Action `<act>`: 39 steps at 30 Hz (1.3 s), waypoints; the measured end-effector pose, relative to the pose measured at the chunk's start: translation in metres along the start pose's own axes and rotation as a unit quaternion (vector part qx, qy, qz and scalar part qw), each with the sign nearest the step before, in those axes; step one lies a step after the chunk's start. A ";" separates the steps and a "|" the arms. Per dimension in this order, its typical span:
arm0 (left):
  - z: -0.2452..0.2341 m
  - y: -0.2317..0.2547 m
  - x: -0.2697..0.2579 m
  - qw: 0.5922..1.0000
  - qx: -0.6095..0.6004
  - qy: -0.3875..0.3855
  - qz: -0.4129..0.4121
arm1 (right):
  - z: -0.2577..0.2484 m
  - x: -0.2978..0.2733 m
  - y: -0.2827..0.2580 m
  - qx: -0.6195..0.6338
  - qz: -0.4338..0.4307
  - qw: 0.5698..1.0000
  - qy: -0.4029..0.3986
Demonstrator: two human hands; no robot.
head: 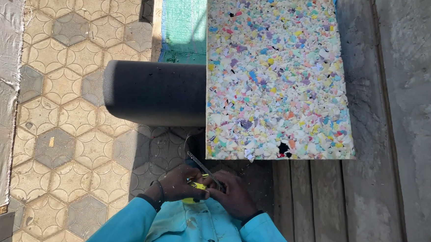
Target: Measuring a sheet of bonded foam with a tape measure and cutting it with a hand saw.
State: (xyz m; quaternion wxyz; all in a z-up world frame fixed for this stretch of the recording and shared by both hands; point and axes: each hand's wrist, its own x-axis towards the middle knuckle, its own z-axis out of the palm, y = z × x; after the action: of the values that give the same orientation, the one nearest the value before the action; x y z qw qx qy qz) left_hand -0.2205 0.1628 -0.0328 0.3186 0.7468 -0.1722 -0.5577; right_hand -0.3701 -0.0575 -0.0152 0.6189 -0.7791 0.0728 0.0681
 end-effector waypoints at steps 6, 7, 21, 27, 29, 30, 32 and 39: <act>-0.010 -0.046 0.038 0.994 0.097 0.055 -0.012 | -0.018 0.008 0.031 -0.052 0.038 0.996 0.066; -0.019 -0.047 0.041 0.990 0.106 0.087 -0.015 | -0.027 0.013 0.041 -0.064 0.061 0.990 0.109; -0.042 -0.101 0.203 0.979 0.159 0.109 0.066 | -0.056 0.052 0.104 -0.222 0.159 0.944 0.185; -0.032 -0.097 0.200 0.977 0.180 0.097 0.052 | -0.047 0.054 0.097 -0.232 0.167 0.939 0.191; -0.033 -0.092 0.198 0.976 0.187 0.097 0.053 | -0.046 0.056 0.097 -0.235 0.165 0.939 0.192; -0.034 -0.093 0.200 0.978 0.182 0.095 0.034 | -0.045 0.057 0.098 -0.238 0.164 0.938 0.192; -0.033 -0.092 0.199 0.980 0.176 0.092 0.014 | -0.043 0.055 0.100 -0.241 0.163 0.937 0.191; -0.017 -0.091 0.203 0.970 0.209 0.123 -0.027 | -0.044 0.026 0.096 -0.245 0.105 0.921 0.283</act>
State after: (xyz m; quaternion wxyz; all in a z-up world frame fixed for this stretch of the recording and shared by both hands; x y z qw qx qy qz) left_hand -0.1490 0.1105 -0.2375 0.1587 0.8641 -0.2243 -0.4216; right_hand -0.3628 -0.1228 -0.1016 0.3519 -0.8809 0.3075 -0.0752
